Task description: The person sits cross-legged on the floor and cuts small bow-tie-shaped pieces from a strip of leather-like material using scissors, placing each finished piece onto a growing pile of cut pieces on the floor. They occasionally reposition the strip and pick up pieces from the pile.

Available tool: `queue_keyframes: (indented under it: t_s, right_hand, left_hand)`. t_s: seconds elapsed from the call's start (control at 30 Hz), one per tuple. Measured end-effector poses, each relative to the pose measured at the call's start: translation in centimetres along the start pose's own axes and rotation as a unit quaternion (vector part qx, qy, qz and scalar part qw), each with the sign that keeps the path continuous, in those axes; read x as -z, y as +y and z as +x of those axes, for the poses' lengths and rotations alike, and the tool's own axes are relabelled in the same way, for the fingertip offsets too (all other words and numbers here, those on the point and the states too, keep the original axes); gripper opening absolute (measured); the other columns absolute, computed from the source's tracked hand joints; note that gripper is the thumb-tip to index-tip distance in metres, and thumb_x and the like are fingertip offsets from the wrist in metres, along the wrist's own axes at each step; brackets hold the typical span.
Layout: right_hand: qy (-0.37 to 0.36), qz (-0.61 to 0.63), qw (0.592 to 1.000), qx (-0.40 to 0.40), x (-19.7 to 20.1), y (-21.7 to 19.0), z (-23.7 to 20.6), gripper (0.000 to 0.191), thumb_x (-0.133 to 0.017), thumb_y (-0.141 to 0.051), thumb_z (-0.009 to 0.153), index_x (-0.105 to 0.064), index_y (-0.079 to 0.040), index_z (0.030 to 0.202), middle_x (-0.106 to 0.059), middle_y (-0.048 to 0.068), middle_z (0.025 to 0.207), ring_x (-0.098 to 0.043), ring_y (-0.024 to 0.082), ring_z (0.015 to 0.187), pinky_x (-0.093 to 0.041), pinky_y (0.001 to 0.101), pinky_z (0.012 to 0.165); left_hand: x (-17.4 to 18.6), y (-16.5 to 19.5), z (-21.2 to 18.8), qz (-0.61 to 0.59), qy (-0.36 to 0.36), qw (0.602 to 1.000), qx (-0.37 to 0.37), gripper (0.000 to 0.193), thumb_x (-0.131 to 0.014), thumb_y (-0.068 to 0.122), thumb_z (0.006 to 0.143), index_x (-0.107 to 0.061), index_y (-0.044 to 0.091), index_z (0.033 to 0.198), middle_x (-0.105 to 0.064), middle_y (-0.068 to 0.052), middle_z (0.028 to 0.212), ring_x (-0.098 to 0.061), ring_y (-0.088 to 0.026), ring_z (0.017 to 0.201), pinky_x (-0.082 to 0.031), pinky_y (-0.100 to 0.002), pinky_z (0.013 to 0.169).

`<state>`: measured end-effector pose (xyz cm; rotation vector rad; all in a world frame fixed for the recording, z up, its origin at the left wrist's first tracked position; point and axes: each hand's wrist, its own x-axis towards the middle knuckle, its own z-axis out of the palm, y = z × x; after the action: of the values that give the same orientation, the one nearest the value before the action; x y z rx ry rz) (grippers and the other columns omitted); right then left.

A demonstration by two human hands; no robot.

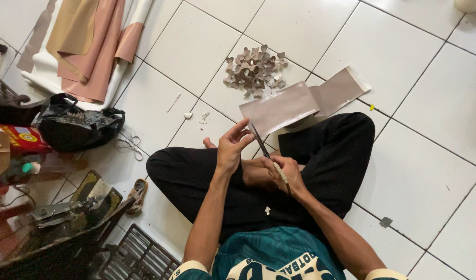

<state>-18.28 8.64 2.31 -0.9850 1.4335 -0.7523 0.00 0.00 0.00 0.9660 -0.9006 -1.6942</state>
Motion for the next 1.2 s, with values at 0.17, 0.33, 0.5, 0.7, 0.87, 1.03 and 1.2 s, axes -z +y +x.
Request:
queue_keyframes:
  t_s: [0.17,0.33,0.5,0.7,0.87,1.03,1.2]
  right_hand:
    - [0.019,-0.033,0.998,0.04,-0.1,-0.6,-0.2,0.042,-0.066,-0.045,0.094,-0.071,-0.005,0.082,-0.052,-0.005,0.056,-0.047,0.005,0.051,-0.037,0.0252,0.044]
    - [-0.041,-0.004,0.999,-0.002,0.1,-0.7,-0.3,0.047,-0.059,-0.05,0.095,-0.062,-0.006,0.081,-0.051,-0.005,0.058,-0.049,0.009,0.047,-0.039,0.0279,0.042]
    - [-0.024,-0.045,0.995,0.085,0.0,0.2,0.1,0.049,-0.059,-0.052,0.1,-0.063,-0.007,0.081,-0.052,-0.004,0.062,-0.048,0.006,0.053,-0.039,0.0256,0.047]
    - [-0.022,-0.033,0.998,0.039,-0.3,2.0,0.5,0.051,-0.058,-0.05,0.101,-0.061,-0.003,0.08,-0.051,-0.003,0.059,-0.049,0.008,0.052,-0.039,0.0259,0.046]
    - [-0.117,0.113,0.985,-0.054,-0.7,2.4,0.5,0.043,-0.048,-0.05,0.099,-0.062,-0.01,0.098,-0.052,-0.006,0.063,-0.051,0.008,0.05,-0.043,0.0243,0.044]
    - [-0.104,0.066,0.992,0.002,-0.2,1.4,-1.0,0.046,-0.047,-0.053,0.1,-0.063,-0.01,0.097,-0.052,-0.006,0.065,-0.052,0.005,0.052,-0.046,0.0227,0.047]
    - [-0.056,-0.01,0.998,0.024,-0.4,-0.5,-0.4,0.047,-0.053,-0.05,0.099,-0.062,-0.006,0.085,-0.055,-0.003,0.062,-0.054,0.007,0.052,-0.044,0.0253,0.046]
  left_hand:
    - [-1.2,1.4,-0.2,0.002,0.003,1.0,-0.011,0.062,-0.076,-0.001,0.087,-0.051,-0.013,0.142,-0.068,-0.01,0.116,-0.065,-0.016,0.106,-0.056,-0.029,0.098]
    - [-1.2,1.9,-0.5,0.016,0.009,1.0,-0.004,0.061,-0.075,0.0,0.089,-0.052,-0.011,0.144,-0.069,-0.01,0.106,-0.068,-0.017,0.102,-0.055,-0.027,0.097]
    - [-1.0,1.6,-0.3,0.026,0.009,1.0,-0.01,0.06,-0.076,-0.001,0.089,-0.053,-0.011,0.144,-0.068,-0.009,0.106,-0.067,-0.015,0.102,-0.054,-0.026,0.098]
    - [-0.8,1.4,-0.5,0.014,-0.001,1.0,-0.014,0.059,-0.076,0.0,0.09,-0.054,-0.009,0.144,-0.069,-0.009,0.104,-0.068,-0.016,0.102,-0.055,-0.026,0.097]
    - [-0.7,1.8,-0.1,0.038,0.027,0.999,-0.014,0.06,-0.077,0.0,0.088,-0.054,-0.008,0.143,-0.07,-0.01,0.11,-0.067,-0.015,0.104,-0.055,-0.027,0.097]
    - [-0.3,2.1,0.0,0.072,0.024,0.997,-0.027,0.061,-0.077,0.001,0.087,-0.054,-0.009,0.142,-0.069,-0.009,0.121,-0.066,-0.014,0.106,-0.057,-0.028,0.097]
    - [-0.4,2.0,-0.6,0.046,0.023,0.998,-0.02,0.061,-0.076,0.0,0.088,-0.053,-0.009,0.144,-0.071,-0.013,0.115,-0.069,-0.016,0.104,-0.055,-0.027,0.098]
